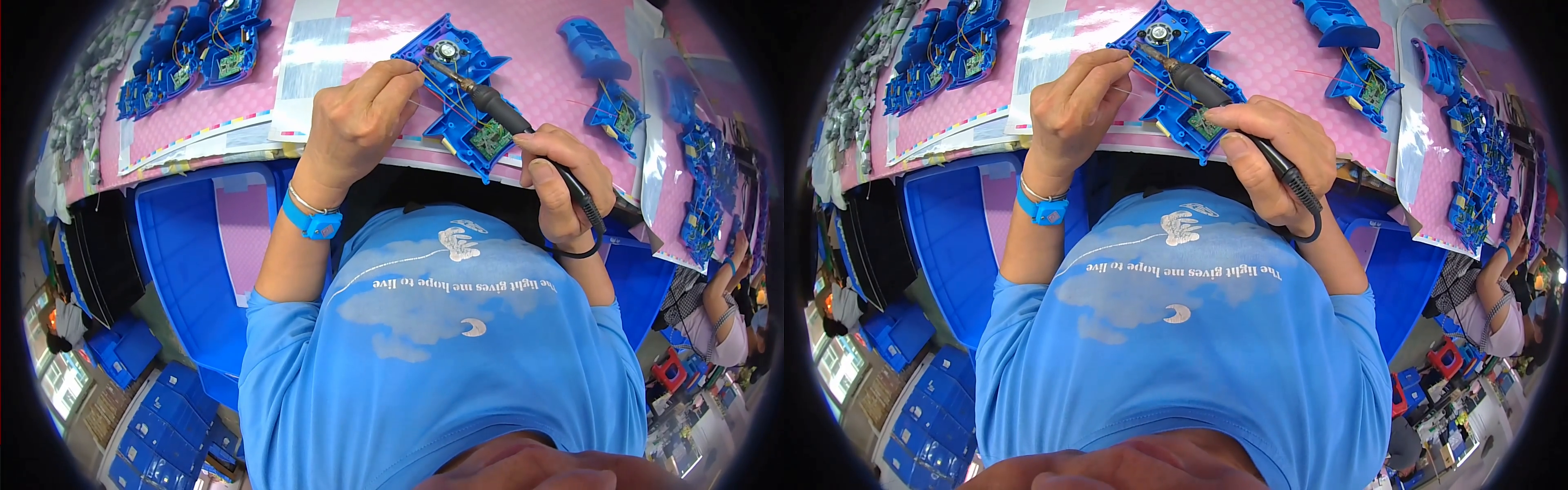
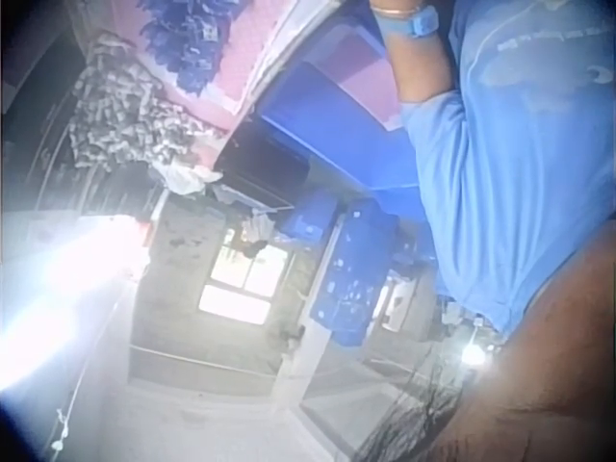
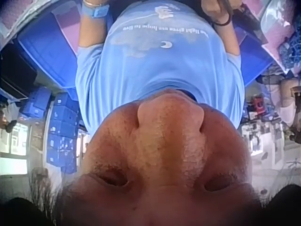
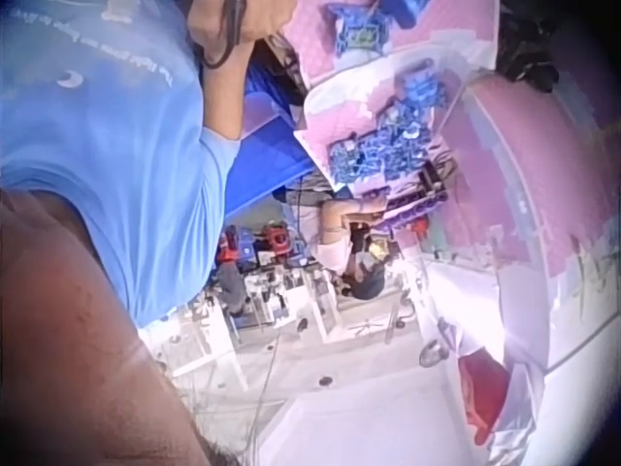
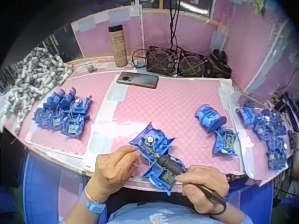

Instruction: Soldering small blue plastic components for toys at a factory workbench.

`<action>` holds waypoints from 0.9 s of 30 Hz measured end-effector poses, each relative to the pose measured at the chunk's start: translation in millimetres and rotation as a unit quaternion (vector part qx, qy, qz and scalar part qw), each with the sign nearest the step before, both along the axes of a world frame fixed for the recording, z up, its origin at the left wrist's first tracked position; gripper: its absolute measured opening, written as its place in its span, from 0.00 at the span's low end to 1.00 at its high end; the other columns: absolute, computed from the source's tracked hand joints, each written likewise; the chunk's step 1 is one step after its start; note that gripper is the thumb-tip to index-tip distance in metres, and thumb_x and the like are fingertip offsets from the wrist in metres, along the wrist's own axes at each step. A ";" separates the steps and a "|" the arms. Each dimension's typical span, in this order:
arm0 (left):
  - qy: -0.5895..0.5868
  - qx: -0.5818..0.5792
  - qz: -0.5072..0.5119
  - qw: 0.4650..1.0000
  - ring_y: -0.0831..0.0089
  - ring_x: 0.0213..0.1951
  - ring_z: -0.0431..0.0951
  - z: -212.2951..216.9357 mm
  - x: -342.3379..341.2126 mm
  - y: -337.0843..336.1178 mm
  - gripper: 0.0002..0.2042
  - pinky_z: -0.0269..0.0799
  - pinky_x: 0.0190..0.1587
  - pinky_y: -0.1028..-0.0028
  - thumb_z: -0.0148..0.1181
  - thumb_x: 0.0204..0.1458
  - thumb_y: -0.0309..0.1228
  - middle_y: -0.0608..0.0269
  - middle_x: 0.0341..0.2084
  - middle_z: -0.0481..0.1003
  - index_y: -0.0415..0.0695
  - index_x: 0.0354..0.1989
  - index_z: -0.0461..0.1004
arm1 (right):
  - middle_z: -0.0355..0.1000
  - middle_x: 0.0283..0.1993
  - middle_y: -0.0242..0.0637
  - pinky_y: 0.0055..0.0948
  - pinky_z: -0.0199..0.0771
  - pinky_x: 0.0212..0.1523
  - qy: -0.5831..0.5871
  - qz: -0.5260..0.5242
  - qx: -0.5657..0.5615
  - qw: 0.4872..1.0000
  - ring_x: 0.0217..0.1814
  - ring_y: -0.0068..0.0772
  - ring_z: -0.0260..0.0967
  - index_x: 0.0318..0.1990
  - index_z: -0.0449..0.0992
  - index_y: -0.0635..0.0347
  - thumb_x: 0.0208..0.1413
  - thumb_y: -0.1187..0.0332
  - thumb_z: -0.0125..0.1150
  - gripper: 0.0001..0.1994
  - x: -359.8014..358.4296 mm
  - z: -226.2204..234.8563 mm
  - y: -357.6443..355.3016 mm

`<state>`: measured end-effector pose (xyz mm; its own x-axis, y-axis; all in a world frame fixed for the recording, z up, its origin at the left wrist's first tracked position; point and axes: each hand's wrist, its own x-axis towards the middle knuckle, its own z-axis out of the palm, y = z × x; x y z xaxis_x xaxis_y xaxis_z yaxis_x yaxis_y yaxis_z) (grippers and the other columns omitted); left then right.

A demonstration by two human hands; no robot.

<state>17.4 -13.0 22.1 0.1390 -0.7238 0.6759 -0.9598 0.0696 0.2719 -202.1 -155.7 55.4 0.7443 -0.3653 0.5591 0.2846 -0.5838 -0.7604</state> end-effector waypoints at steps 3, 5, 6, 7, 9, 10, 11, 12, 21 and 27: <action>-0.001 -0.002 -0.003 1.000 0.68 0.28 0.83 -2.6 1.3 -0.2 0.14 0.79 0.26 0.73 0.71 0.41 0.20 0.63 0.38 0.81 0.41 0.39 0.79 | 0.72 0.27 0.42 0.27 0.64 0.26 0.001 0.001 -0.002 1.000 0.24 0.28 0.68 0.45 0.79 0.75 0.59 0.72 0.57 0.13 0.6 -0.3 0.1; -0.003 -0.002 -0.007 1.000 0.68 0.29 0.83 -3.1 1.6 0.0 0.14 0.79 0.26 0.73 0.71 0.40 0.20 0.63 0.39 0.81 0.41 0.39 0.79 | 0.72 0.27 0.42 0.27 0.64 0.26 0.000 0.002 -0.003 1.000 0.24 0.28 0.68 0.45 0.79 0.75 0.59 0.72 0.57 0.13 1.6 -0.1 0.4; -0.003 -0.001 -0.007 1.000 0.68 0.29 0.83 -2.8 1.4 0.3 0.14 0.79 0.26 0.73 0.71 0.40 0.20 0.63 0.39 0.81 0.41 0.39 0.79 | 0.72 0.26 0.42 0.27 0.64 0.26 0.001 0.005 -0.003 1.000 0.24 0.28 0.68 0.45 0.79 0.75 0.59 0.72 0.57 0.13 2.0 0.1 0.5; 0.000 0.001 -0.005 1.000 0.68 0.29 0.83 -2.0 0.9 0.7 0.14 0.79 0.27 0.73 0.71 0.41 0.20 0.63 0.39 0.81 0.41 0.38 0.79 | 0.72 0.26 0.42 0.27 0.64 0.26 0.003 0.008 -0.003 1.000 0.24 0.28 0.67 0.45 0.79 0.75 0.59 0.72 0.57 0.13 2.1 0.4 0.4; 0.003 0.003 -0.003 1.000 0.68 0.29 0.83 -1.8 0.8 0.8 0.14 0.79 0.27 0.73 0.71 0.41 0.20 0.63 0.39 0.82 0.41 0.38 0.79 | 0.71 0.25 0.41 0.27 0.63 0.26 -0.003 0.007 -0.002 1.000 0.24 0.27 0.67 0.45 0.79 0.75 0.60 0.71 0.57 0.14 1.5 0.8 0.3; 0.000 0.001 -0.005 1.000 0.67 0.29 0.83 -1.8 1.1 0.9 0.14 0.79 0.27 0.73 0.71 0.41 0.21 0.63 0.39 0.82 0.41 0.38 0.79 | 0.70 0.25 0.40 0.27 0.63 0.27 -0.010 0.007 -0.001 1.000 0.24 0.27 0.66 0.46 0.78 0.75 0.60 0.71 0.57 0.14 1.2 1.3 0.3; -0.002 -0.001 -0.006 1.000 0.67 0.29 0.83 -1.7 1.3 1.2 0.14 0.79 0.26 0.73 0.71 0.41 0.21 0.63 0.39 0.82 0.41 0.38 0.79 | 0.70 0.25 0.40 0.27 0.63 0.27 -0.010 0.007 -0.001 1.000 0.24 0.27 0.66 0.46 0.78 0.75 0.60 0.71 0.57 0.14 0.3 2.3 0.7; -0.002 -0.001 -0.006 1.000 0.67 0.29 0.83 -1.7 1.1 1.5 0.14 0.79 0.26 0.73 0.71 0.41 0.21 0.63 0.39 0.82 0.41 0.38 0.79 | 0.70 0.25 0.39 0.27 0.62 0.27 -0.008 0.004 0.003 1.000 0.24 0.27 0.66 0.46 0.78 0.75 0.61 0.70 0.57 0.14 -1.0 3.8 1.4; 0.006 0.003 -0.004 1.000 0.67 0.30 0.84 -0.5 0.9 1.0 0.14 0.79 0.27 0.74 0.71 0.41 0.20 0.63 0.38 0.82 0.41 0.38 0.79 | 0.70 0.26 0.38 0.28 0.61 0.27 -0.020 0.006 0.005 1.000 0.24 0.26 0.65 0.47 0.78 0.74 0.62 0.69 0.57 0.14 -4.1 2.8 0.3; 0.008 0.011 -0.002 1.000 0.67 0.30 0.84 -0.5 2.3 1.4 0.13 0.80 0.28 0.74 0.71 0.42 0.20 0.64 0.38 0.82 0.42 0.38 0.80 | 0.70 0.25 0.38 0.29 0.60 0.27 -0.021 -0.001 0.005 1.000 0.24 0.26 0.64 0.48 0.78 0.74 0.62 0.69 0.57 0.14 -5.2 4.3 1.9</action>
